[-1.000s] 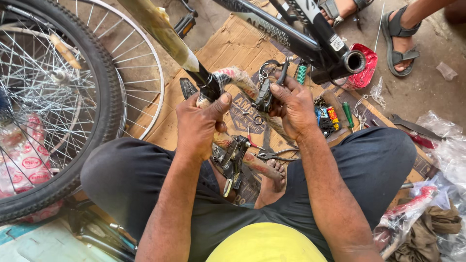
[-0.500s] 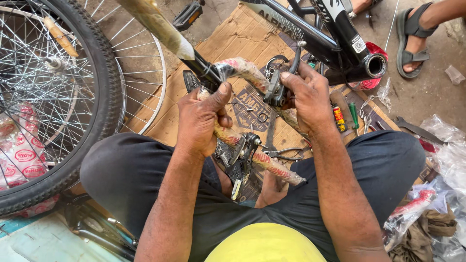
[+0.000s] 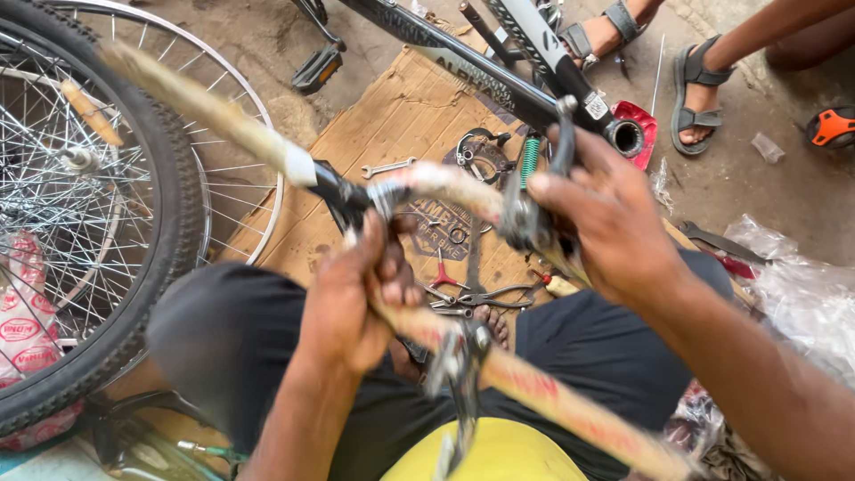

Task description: The person is repairing a bicycle fork. They use pliers and a screwdriver to adjust and tighten components on the fork, which is wrapped in protective tape. The person works on the fork while sitting on the ground, surrounded by tools and bicycle parts.

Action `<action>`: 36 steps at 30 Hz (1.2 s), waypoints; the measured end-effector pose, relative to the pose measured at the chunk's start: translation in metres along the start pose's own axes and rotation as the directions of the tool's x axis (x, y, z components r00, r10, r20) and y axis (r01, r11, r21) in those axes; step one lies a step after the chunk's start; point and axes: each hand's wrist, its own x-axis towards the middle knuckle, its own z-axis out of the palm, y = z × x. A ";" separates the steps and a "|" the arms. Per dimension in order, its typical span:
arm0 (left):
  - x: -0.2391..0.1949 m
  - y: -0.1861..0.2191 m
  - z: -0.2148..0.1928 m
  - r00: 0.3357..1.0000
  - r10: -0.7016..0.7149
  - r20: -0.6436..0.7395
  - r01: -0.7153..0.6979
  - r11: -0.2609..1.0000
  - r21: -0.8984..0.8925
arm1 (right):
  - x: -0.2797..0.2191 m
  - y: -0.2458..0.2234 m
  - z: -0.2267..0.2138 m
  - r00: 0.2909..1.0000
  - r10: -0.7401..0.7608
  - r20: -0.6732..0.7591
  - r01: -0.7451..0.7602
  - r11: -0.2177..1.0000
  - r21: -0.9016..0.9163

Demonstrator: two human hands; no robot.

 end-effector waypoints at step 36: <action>-0.045 0.015 0.069 0.844 0.102 0.526 -0.239 -0.807 0.539 | -0.075 0.017 0.019 0.905 -0.402 0.137 0.384 0.640 -0.666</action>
